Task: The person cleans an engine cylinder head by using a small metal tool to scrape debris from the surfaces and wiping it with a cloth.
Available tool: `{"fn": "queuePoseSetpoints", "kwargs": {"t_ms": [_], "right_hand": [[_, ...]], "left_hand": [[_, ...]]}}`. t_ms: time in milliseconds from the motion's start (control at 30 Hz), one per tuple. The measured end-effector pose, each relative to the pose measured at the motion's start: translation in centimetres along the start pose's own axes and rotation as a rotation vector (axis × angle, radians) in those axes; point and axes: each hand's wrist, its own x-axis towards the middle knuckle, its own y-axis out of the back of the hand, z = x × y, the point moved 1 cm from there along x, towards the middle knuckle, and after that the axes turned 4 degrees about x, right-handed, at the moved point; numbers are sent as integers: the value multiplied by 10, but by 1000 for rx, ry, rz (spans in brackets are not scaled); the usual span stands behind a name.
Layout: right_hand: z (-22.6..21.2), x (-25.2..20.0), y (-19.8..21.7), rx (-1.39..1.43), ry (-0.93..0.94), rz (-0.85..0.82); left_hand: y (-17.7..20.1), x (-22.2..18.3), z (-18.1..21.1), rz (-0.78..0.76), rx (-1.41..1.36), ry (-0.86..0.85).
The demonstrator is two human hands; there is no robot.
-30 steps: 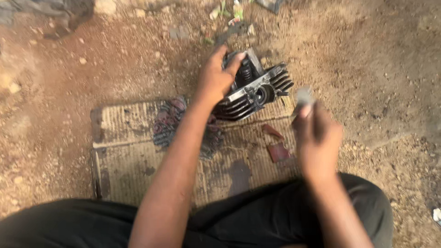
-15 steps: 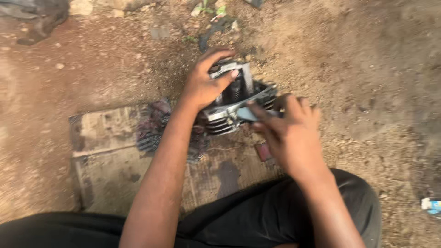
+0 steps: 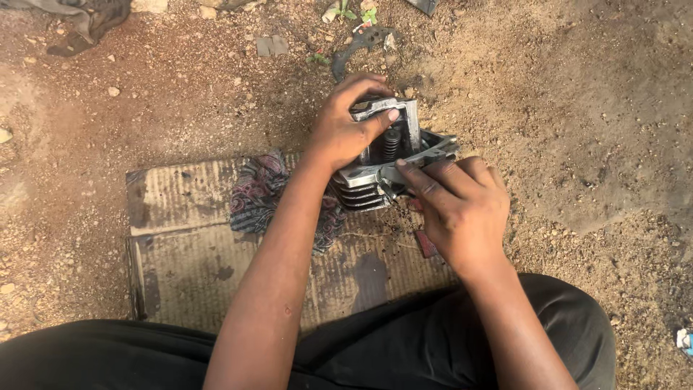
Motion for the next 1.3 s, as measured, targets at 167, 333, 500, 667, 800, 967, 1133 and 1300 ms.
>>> {"fn": "queuePoseSetpoints", "kwargs": {"t_ms": [167,333,500,667,800,967,1133,1300], "right_hand": [[8,1,-5,9,-35,82],[6,-5,-10,-1,-29,63],[17,-8,-9,14,-78,86],[3,-11,-19,62,-96,70],[18,-10,-10,-1,-117,136],[-2,-13,-18,47,-100,59],[20,-11,-5,-35,-189,101],[3,-12,-17,59,-156,42]], "left_hand": [[-3,0,-1,16,16,-58],[-1,-2,-2,41,-53,-123],[-3,-4,-3,54,-33,-155],[-2,-5,4,58,-12,-113],[-1,-9,5,25,29,-18],[0,-5,4,56,-67,-74],[-2,-5,6,65,71,-49],[0,-6,2,72,-70,-118]]}}
